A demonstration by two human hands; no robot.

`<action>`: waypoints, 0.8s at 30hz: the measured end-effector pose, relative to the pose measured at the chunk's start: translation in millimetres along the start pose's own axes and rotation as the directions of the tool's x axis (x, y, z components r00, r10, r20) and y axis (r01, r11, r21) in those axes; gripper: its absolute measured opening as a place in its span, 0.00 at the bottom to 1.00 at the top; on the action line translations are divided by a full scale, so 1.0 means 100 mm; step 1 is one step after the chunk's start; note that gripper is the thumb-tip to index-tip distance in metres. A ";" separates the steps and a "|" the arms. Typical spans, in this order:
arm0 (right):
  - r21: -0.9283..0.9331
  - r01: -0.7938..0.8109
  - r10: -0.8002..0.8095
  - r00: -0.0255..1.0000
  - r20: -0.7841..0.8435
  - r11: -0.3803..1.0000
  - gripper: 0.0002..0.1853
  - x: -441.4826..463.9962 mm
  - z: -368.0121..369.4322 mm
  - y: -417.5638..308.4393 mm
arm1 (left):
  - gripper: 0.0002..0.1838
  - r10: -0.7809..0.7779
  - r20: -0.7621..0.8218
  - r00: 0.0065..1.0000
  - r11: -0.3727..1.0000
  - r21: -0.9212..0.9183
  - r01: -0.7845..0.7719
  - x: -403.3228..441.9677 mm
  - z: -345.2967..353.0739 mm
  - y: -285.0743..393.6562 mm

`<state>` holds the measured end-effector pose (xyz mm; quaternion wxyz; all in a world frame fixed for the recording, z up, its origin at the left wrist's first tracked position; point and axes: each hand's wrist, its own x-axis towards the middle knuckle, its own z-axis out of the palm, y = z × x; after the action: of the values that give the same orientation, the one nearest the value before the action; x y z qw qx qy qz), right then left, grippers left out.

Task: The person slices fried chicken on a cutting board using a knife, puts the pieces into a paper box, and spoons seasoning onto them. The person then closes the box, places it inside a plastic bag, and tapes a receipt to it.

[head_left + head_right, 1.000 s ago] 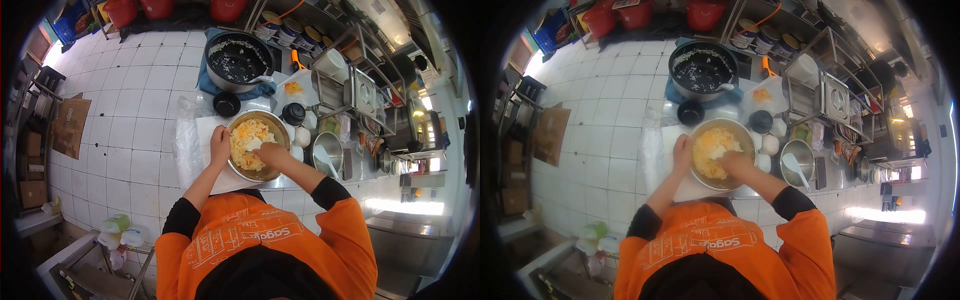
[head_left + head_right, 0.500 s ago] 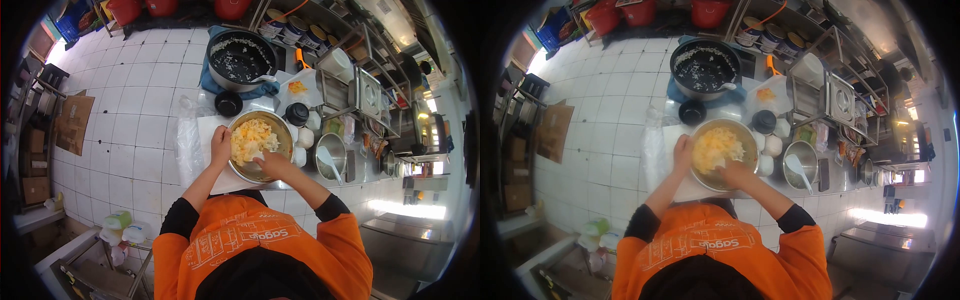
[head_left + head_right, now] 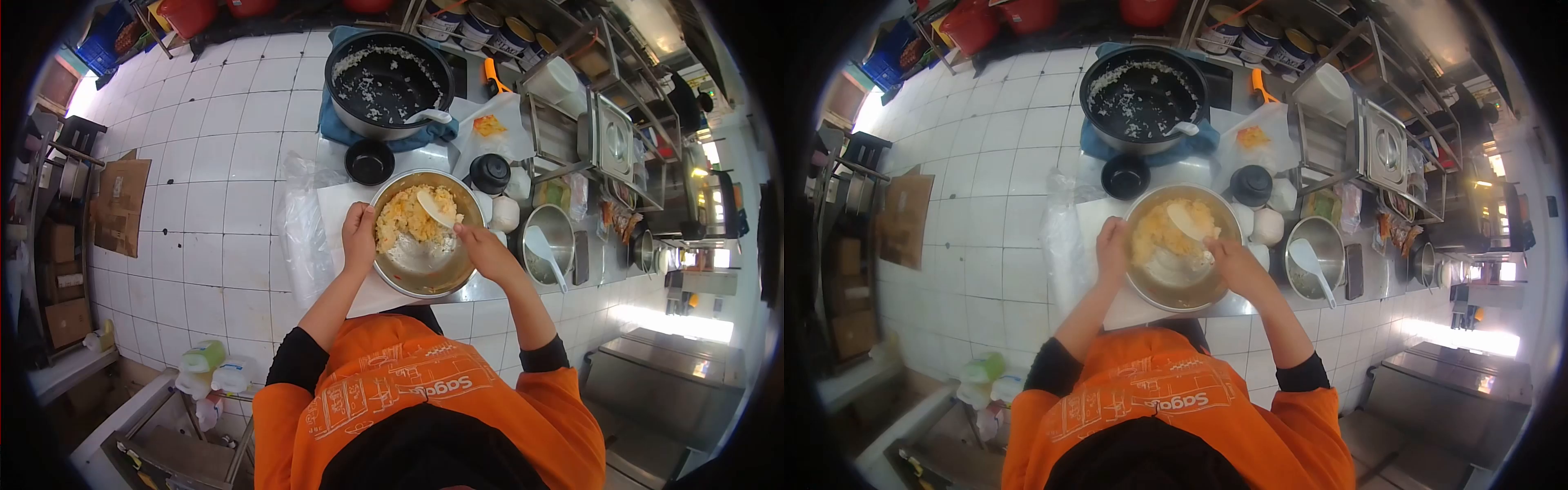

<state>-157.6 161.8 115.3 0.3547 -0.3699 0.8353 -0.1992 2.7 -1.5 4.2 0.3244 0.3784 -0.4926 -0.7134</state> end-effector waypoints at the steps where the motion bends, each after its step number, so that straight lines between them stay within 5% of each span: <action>1: -0.325 0.147 -0.202 0.969 -0.141 0.934 0.14 0.02 0.10 -0.02 | 0.12 -0.006 -0.002 1.000 1.000 0.009 0.006 0.00 0.00 0.00; 4: -0.495 -0.022 0.061 0.996 0.062 0.869 0.14 0.04 0.46 -0.31 | 0.11 0.001 -0.001 1.000 1.000 0.028 -0.001 0.01 0.01 0.01; 10: -0.447 -0.004 0.115 0.968 0.222 0.895 0.14 0.07 0.49 -0.42 | 0.11 0.082 -0.041 0.996 0.995 0.062 -0.079 0.00 0.03 0.02; 12: -0.544 0.286 -0.130 0.943 0.307 0.789 0.15 0.13 0.75 0.00 | 0.11 0.100 -0.066 0.993 0.986 0.139 -0.090 -0.05 -0.01 -0.01; 14: -0.636 0.351 -0.194 0.932 0.305 0.687 0.14 0.12 0.82 0.17 | 0.10 0.082 -0.032 0.996 0.992 0.099 -0.079 0.13 -0.11 -0.48; 16: -0.542 0.283 -0.182 0.955 0.234 0.791 0.15 0.20 0.60 0.18 | 0.08 0.170 0.055 0.984 0.982 0.073 -0.174 0.35 -0.22 -0.95; 19: -0.548 0.339 -0.233 0.939 0.254 0.765 0.17 0.02 0.23 -0.16 | 0.10 0.087 0.105 0.991 0.995 -0.066 -0.080 0.23 -0.17 -0.45; 21: -0.391 0.134 -0.070 0.982 0.174 0.911 0.19 -0.12 0.39 -0.37 | 0.11 0.018 0.093 0.995 0.993 -0.118 -0.007 0.08 -0.02 -0.15; 24: -0.369 -0.146 0.164 0.986 0.017 0.918 0.19 0.01 0.96 -0.29 | 0.12 0.012 0.059 0.998 0.998 -0.055 -0.009 0.07 -0.04 -0.14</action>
<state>-73.6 135.7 67.8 0.3141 -0.3670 0.8756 -0.0022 1.1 -4.9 -11.5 0.3235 0.3455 -0.4842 -0.7359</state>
